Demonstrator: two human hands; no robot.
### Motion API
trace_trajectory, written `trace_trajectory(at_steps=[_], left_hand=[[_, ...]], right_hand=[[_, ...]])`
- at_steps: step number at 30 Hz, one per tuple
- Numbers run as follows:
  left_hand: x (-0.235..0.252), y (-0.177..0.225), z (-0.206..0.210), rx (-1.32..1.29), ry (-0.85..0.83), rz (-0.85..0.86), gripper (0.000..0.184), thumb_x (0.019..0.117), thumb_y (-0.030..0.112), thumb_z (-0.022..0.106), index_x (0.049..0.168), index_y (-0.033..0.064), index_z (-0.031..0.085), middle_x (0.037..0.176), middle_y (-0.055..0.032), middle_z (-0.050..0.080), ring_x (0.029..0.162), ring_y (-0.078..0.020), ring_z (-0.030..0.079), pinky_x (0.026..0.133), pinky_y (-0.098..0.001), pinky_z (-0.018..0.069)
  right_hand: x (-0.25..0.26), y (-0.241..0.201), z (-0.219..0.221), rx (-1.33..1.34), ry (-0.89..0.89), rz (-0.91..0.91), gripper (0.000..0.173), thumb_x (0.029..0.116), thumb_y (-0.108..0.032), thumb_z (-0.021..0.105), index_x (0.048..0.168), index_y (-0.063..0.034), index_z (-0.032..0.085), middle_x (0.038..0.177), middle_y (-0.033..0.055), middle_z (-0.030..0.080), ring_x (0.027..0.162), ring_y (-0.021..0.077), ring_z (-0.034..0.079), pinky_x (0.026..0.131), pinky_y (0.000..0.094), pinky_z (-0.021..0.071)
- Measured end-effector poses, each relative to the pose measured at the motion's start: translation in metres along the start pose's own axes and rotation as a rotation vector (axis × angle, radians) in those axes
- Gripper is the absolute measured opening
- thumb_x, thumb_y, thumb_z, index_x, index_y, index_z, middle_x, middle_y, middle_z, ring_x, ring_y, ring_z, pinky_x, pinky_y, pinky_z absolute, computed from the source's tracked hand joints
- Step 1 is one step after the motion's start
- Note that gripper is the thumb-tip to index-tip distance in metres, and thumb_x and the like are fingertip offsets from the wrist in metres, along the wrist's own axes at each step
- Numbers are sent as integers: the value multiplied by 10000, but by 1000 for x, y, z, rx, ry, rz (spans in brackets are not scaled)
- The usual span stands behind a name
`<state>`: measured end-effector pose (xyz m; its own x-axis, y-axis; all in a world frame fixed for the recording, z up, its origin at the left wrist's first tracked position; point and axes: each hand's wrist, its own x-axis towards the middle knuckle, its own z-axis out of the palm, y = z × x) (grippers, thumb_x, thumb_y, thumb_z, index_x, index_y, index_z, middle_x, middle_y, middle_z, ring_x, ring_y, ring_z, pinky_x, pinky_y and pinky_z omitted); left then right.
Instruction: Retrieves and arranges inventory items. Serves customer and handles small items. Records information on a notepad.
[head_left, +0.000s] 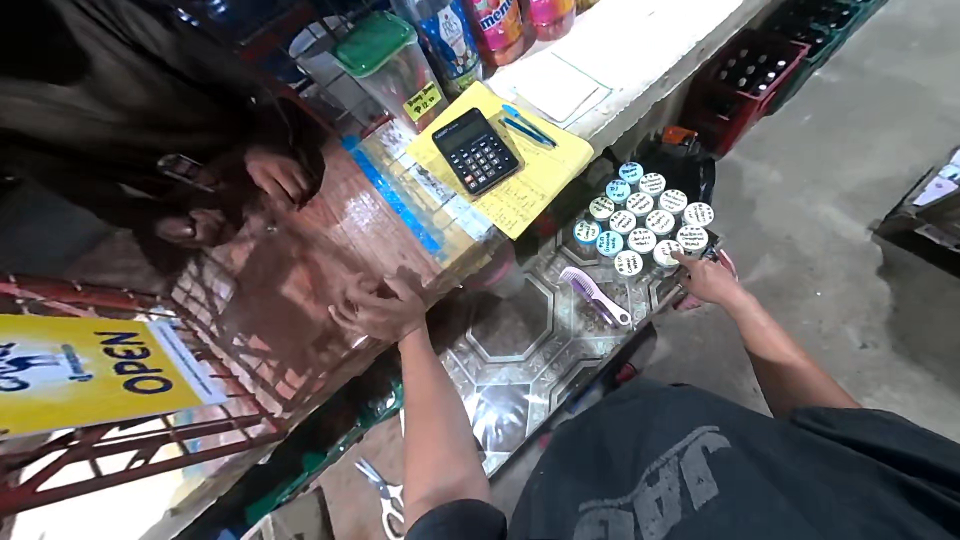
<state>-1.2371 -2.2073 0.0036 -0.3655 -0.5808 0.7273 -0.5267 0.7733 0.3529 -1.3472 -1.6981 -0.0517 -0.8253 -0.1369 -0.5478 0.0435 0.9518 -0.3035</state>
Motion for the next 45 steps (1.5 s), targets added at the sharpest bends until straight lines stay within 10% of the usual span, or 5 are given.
trace_trajectory(at_steps=[45], left_hand=[[2, 2, -2, 55, -100, -11, 419, 998, 327, 485, 1200, 21, 688, 1086, -185, 731, 1206, -397, 626, 1133, -531, 360]], right_hand=[[15, 35, -18, 157, -2, -117, 497, 1031, -139, 580, 1520, -126, 489, 1238, 317, 652, 1136, 523, 627, 972, 710, 446]])
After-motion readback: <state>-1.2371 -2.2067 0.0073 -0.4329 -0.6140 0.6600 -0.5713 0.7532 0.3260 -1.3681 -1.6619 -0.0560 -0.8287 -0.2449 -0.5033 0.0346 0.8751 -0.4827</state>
